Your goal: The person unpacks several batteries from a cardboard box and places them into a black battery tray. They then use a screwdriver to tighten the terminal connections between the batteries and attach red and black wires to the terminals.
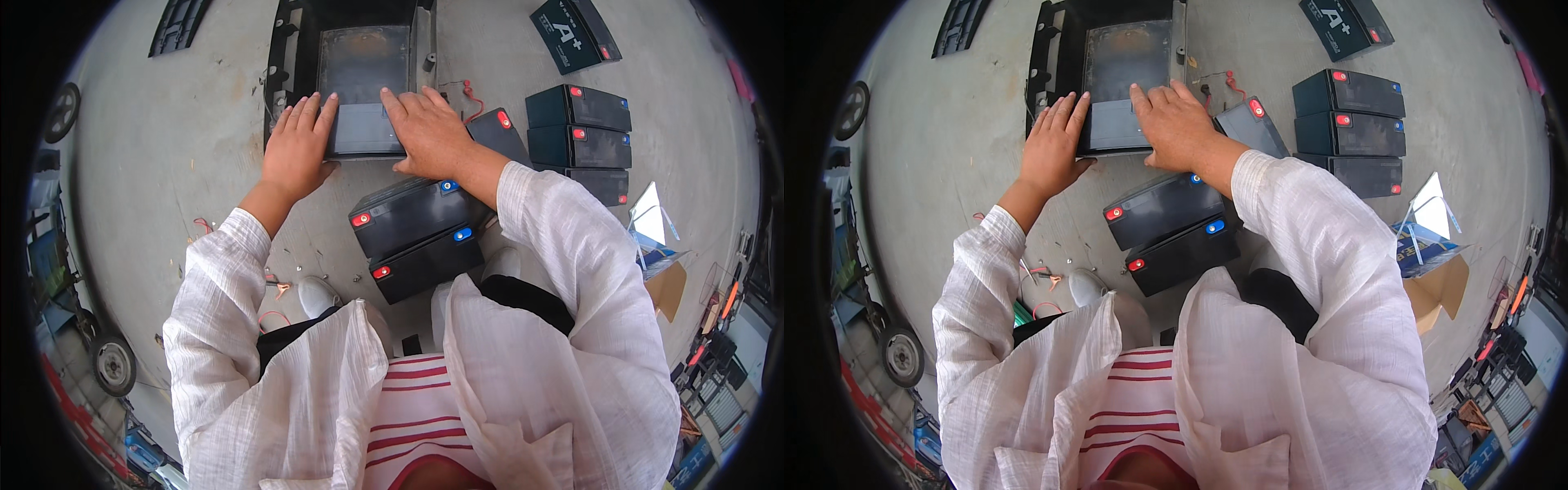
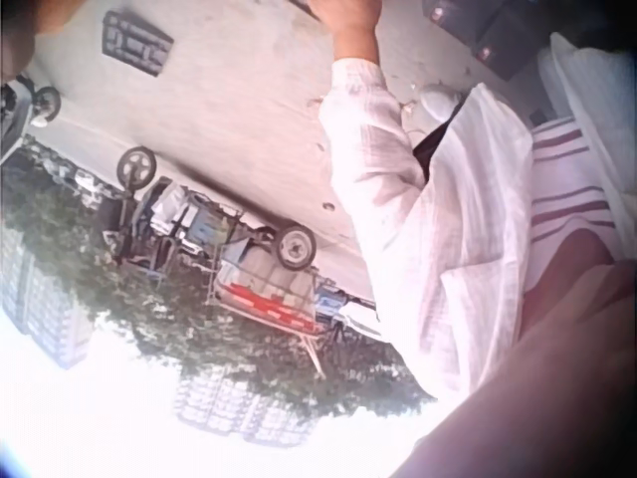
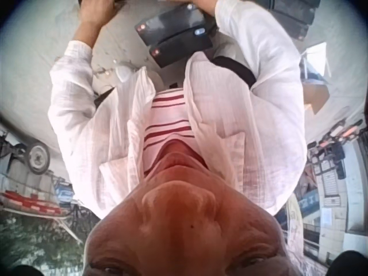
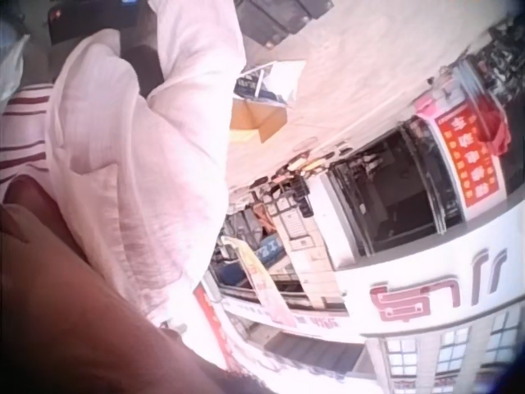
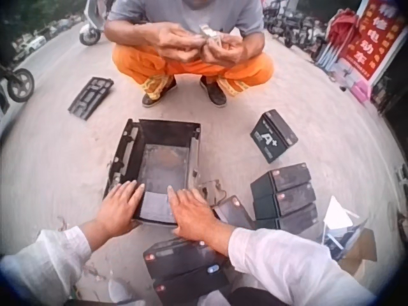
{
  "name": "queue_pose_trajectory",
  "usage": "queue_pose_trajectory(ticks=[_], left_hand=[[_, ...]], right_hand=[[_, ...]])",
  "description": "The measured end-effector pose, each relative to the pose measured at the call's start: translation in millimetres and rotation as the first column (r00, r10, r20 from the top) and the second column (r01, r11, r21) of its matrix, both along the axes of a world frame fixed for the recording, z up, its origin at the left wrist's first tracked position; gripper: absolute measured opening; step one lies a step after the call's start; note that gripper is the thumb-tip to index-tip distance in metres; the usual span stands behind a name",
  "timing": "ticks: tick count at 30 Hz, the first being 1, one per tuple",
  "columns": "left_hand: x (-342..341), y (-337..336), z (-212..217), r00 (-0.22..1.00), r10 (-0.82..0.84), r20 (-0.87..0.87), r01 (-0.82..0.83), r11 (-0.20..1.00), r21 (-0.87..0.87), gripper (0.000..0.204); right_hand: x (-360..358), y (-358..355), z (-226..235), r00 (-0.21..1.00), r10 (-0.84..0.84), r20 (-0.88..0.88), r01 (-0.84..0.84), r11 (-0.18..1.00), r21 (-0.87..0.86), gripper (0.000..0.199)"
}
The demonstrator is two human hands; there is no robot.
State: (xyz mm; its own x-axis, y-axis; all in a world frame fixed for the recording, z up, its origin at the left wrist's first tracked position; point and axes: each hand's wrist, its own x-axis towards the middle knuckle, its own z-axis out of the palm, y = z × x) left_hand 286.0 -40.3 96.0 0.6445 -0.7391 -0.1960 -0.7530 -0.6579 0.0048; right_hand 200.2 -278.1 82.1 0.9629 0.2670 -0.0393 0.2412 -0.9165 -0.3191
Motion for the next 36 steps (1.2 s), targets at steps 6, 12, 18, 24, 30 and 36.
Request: queue_pose_trajectory(ticks=[6, 12, 18, 24, 30, 36], left_hand=[[4, -1, -5, 1.0, -0.018, 0.018, 0.019, 0.997, -0.071, 0.106], [-29, 11, 38, 0.992, -0.126, 0.009, 0.121, 0.926, -0.359, 0.092], [-89, 44, 35, 0.788, 0.021, -0.616, -0.038, 0.999, -0.015, 0.087], [-124, 30, 2, 0.794, -0.04, -0.606, -0.091, 0.979, -0.184, 0.105], [-110, 14, -4, 0.795, -0.021, -0.606, 0.008, 1.0, -0.024, 0.102], [-80, 21, -7, 0.81, -0.154, -0.565, 0.084, 0.985, -0.148, 0.092]], right_hand=[[7, 2, -6, 1.0, -0.014, -0.006, 0.014, 1.0, 0.014, 0.078], [-34, -14, 49, 0.973, -0.089, 0.214, 0.043, 0.976, 0.213, 0.062], [-85, -17, 85, 0.648, -0.248, -0.72, 0.317, 0.948, -0.041, 0.074], [-109, -18, 34, 0.827, -0.148, -0.542, 0.3, 0.932, 0.205, 0.098], [-107, -20, 32, 0.813, -0.161, -0.56, 0.333, 0.917, 0.22, 0.097], [-113, -26, 28, 0.852, -0.122, -0.509, 0.329, 0.881, 0.339, 0.101]])
